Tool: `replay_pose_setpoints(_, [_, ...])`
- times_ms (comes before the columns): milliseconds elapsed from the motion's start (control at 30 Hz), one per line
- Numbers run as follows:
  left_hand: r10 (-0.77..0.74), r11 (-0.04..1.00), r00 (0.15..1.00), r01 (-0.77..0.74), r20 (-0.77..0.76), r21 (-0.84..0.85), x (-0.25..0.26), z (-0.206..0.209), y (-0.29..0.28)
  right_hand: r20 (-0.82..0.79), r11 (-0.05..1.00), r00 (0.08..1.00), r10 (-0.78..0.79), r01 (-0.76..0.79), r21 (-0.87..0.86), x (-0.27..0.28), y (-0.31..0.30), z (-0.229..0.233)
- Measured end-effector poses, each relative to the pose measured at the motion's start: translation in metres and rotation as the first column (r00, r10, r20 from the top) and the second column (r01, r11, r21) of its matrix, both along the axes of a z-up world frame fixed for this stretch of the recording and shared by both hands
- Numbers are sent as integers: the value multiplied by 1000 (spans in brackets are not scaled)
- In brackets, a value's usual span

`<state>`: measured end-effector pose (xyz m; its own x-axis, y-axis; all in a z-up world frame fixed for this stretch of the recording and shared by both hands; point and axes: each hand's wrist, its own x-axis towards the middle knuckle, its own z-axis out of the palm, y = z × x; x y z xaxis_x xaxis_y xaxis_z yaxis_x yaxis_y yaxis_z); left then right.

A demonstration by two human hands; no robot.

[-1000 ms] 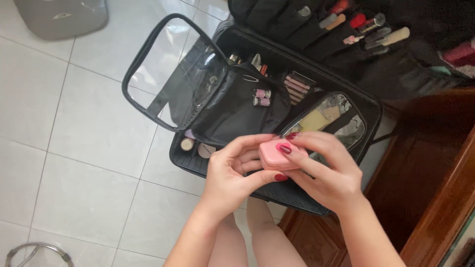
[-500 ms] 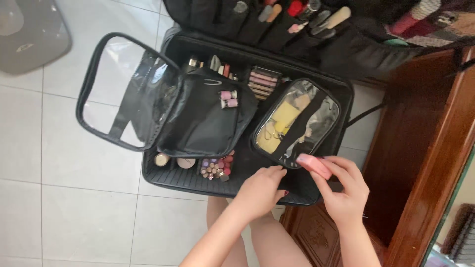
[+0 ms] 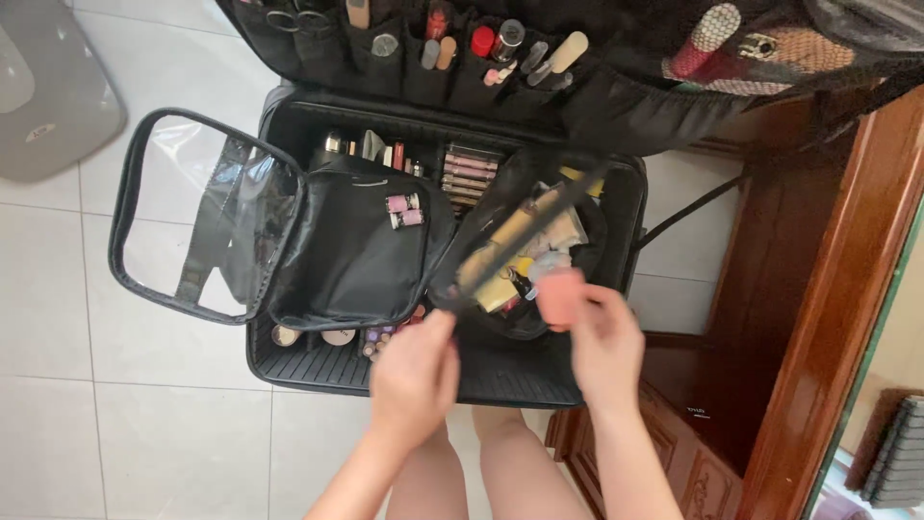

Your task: Organizing and packing makeup products and accessories into a professional makeup case.

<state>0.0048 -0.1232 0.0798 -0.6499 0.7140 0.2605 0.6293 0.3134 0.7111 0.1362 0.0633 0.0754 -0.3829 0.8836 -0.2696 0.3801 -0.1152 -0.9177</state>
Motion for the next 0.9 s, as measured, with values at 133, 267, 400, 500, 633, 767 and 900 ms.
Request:
replay_pose_setpoints(133, [368, 918, 889, -394, 274, 45, -28, -8, -7, 372, 891, 848, 377, -442, 103, -20, -9, -14])
replay_pose_setpoints(267, [285, 958, 918, -283, 277, -48, -80, -23, 1, 419, 864, 797, 436, -501, 55, -38, -16, -16])
replay_pose_setpoints(400, [257, 948, 963, -268, -81, -171, -116, -73, 18, 86, 924, 921, 380, -373, -82, -63, -25, 24])
replay_pose_setpoints(500, [155, 886, 892, -316, -425, -339, -132, -105, 28, -111, 935, 930, 350, -354, -19, -73, -27, 41])
replay_pose_setpoints(633, [5, 761, 809, -385, -588, -522, -145, -124, 36, -30, 886, 889, 457, -452, 101, -80, -32, 36])
replay_pose_setpoints(767, [41, 726, 875, -357, -482, -588, -140, -134, 30, -93, 874, 870, 484, -473, 113, -81, -50, 24])
replay_pose_setpoints(900, [90, 864, 961, -206, -261, -460, -129, -98, 35, -115, 865, 862, 494, -474, 164, -80, -62, 17])
